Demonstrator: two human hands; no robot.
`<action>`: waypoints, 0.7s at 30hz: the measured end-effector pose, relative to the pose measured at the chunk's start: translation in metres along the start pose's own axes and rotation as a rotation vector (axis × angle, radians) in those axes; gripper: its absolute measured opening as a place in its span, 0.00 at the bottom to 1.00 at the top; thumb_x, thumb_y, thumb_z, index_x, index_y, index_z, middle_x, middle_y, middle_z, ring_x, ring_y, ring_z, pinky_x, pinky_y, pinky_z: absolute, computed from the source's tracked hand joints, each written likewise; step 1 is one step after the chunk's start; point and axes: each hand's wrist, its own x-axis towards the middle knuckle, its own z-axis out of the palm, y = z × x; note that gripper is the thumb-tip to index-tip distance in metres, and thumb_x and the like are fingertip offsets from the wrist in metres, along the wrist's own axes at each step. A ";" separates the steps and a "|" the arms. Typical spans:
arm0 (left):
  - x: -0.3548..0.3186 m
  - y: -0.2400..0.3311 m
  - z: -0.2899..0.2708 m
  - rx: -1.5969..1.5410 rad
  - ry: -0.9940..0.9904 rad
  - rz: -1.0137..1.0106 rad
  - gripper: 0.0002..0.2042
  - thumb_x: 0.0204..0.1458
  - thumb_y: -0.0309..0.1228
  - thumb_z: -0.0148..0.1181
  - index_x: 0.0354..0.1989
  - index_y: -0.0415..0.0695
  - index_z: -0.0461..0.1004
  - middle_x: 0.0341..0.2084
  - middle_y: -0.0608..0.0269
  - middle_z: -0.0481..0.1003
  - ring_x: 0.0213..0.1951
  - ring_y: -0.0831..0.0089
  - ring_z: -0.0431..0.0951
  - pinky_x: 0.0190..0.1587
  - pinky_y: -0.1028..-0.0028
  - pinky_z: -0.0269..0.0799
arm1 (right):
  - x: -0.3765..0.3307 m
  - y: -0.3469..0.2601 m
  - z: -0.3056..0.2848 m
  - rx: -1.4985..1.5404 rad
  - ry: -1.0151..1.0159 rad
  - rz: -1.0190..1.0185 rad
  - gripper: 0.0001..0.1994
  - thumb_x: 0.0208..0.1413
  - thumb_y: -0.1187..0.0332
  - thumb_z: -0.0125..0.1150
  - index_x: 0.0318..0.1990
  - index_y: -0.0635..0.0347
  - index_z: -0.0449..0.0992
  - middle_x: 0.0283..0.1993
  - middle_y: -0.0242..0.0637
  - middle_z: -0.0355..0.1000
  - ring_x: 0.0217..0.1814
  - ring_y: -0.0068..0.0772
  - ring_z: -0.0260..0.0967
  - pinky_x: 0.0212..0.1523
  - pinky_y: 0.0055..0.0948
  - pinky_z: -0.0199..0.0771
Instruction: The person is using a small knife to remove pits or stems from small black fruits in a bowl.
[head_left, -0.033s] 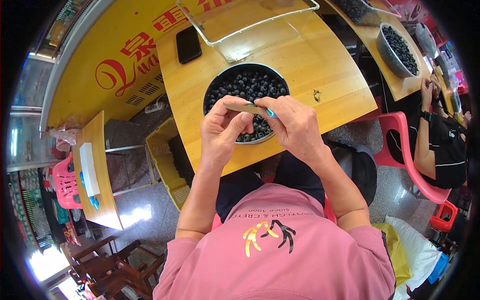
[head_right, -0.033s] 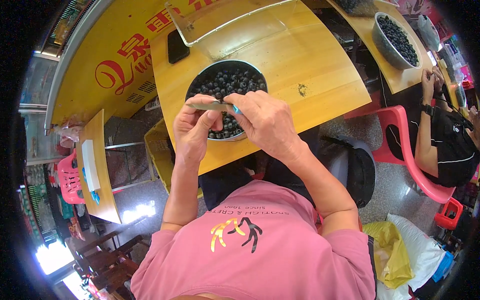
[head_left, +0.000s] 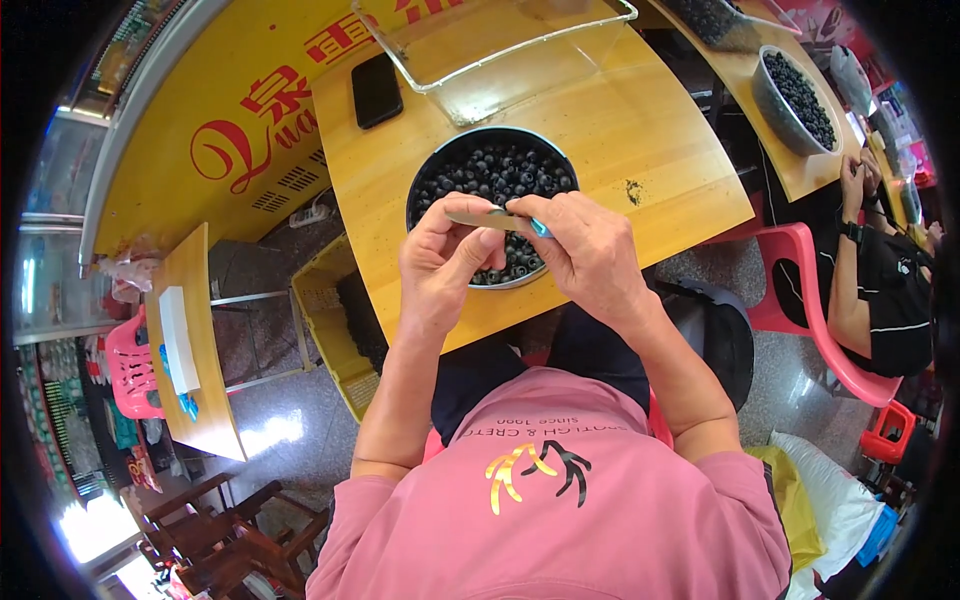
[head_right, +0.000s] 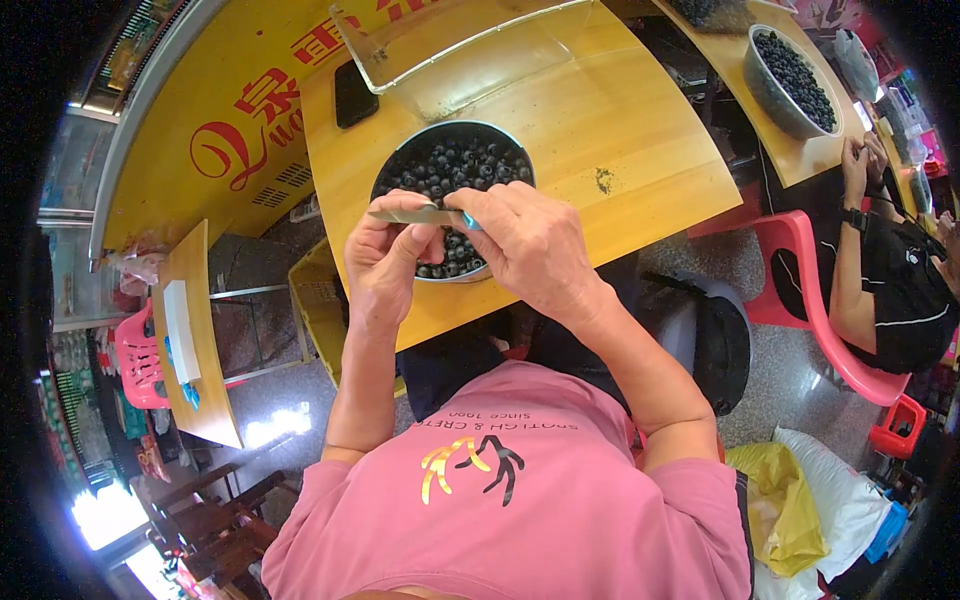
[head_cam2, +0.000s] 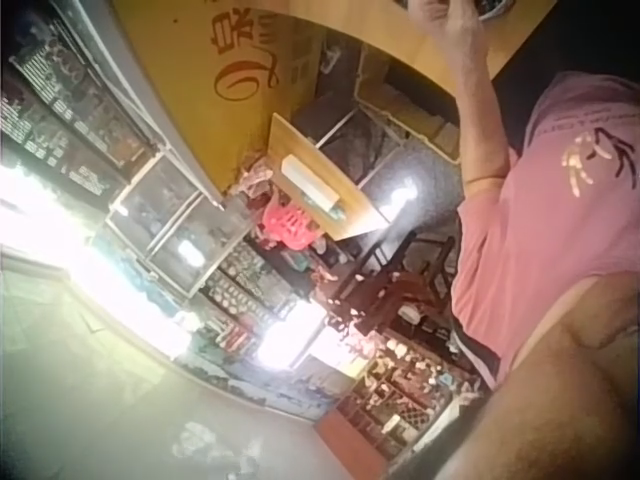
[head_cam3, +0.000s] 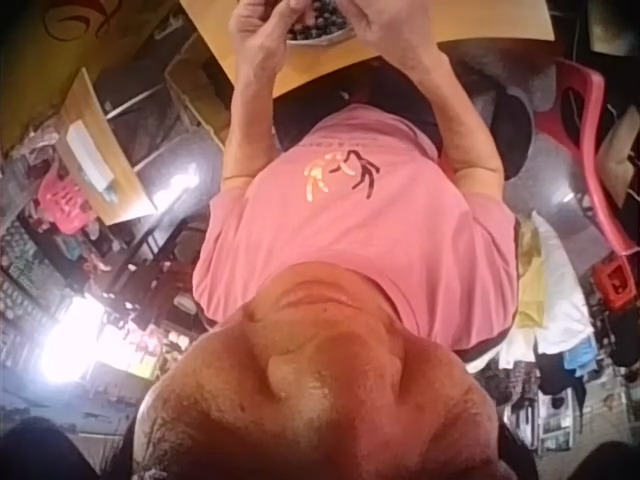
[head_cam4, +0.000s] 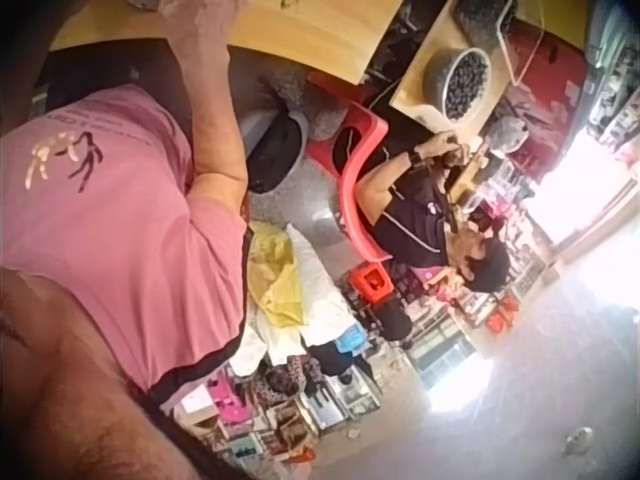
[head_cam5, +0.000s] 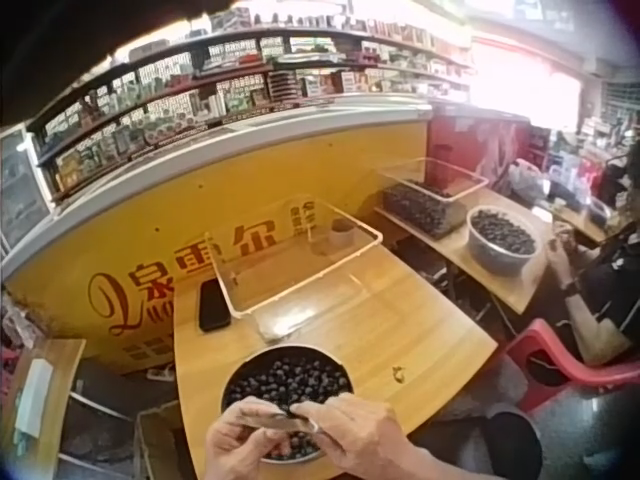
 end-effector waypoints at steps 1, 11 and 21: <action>-0.001 0.001 -0.001 -0.001 -0.002 0.001 0.09 0.55 0.25 0.60 0.43 0.40 0.71 0.31 0.67 0.73 0.27 0.81 0.72 0.30 0.82 0.65 | 0.001 0.000 0.001 0.000 0.004 -0.017 0.12 0.50 0.75 0.63 0.43 0.59 0.75 0.25 0.38 0.69 0.26 0.40 0.69 0.25 0.33 0.67; -0.010 0.010 -0.006 -0.146 0.057 0.019 0.08 0.53 0.22 0.61 0.40 0.36 0.74 0.34 0.62 0.73 0.27 0.78 0.75 0.29 0.83 0.68 | 0.012 -0.026 -0.006 0.402 -0.161 0.483 0.09 0.58 0.68 0.60 0.43 0.62 0.76 0.29 0.32 0.72 0.31 0.21 0.70 0.32 0.21 0.69; -0.010 0.003 0.003 0.178 0.070 0.218 0.11 0.51 0.13 0.58 0.43 0.34 0.75 0.39 0.59 0.73 0.33 0.77 0.77 0.35 0.80 0.75 | 0.013 -0.031 0.007 1.014 -0.052 0.650 0.09 0.59 0.64 0.61 0.40 0.60 0.75 0.30 0.24 0.71 0.29 0.12 0.63 0.30 0.15 0.63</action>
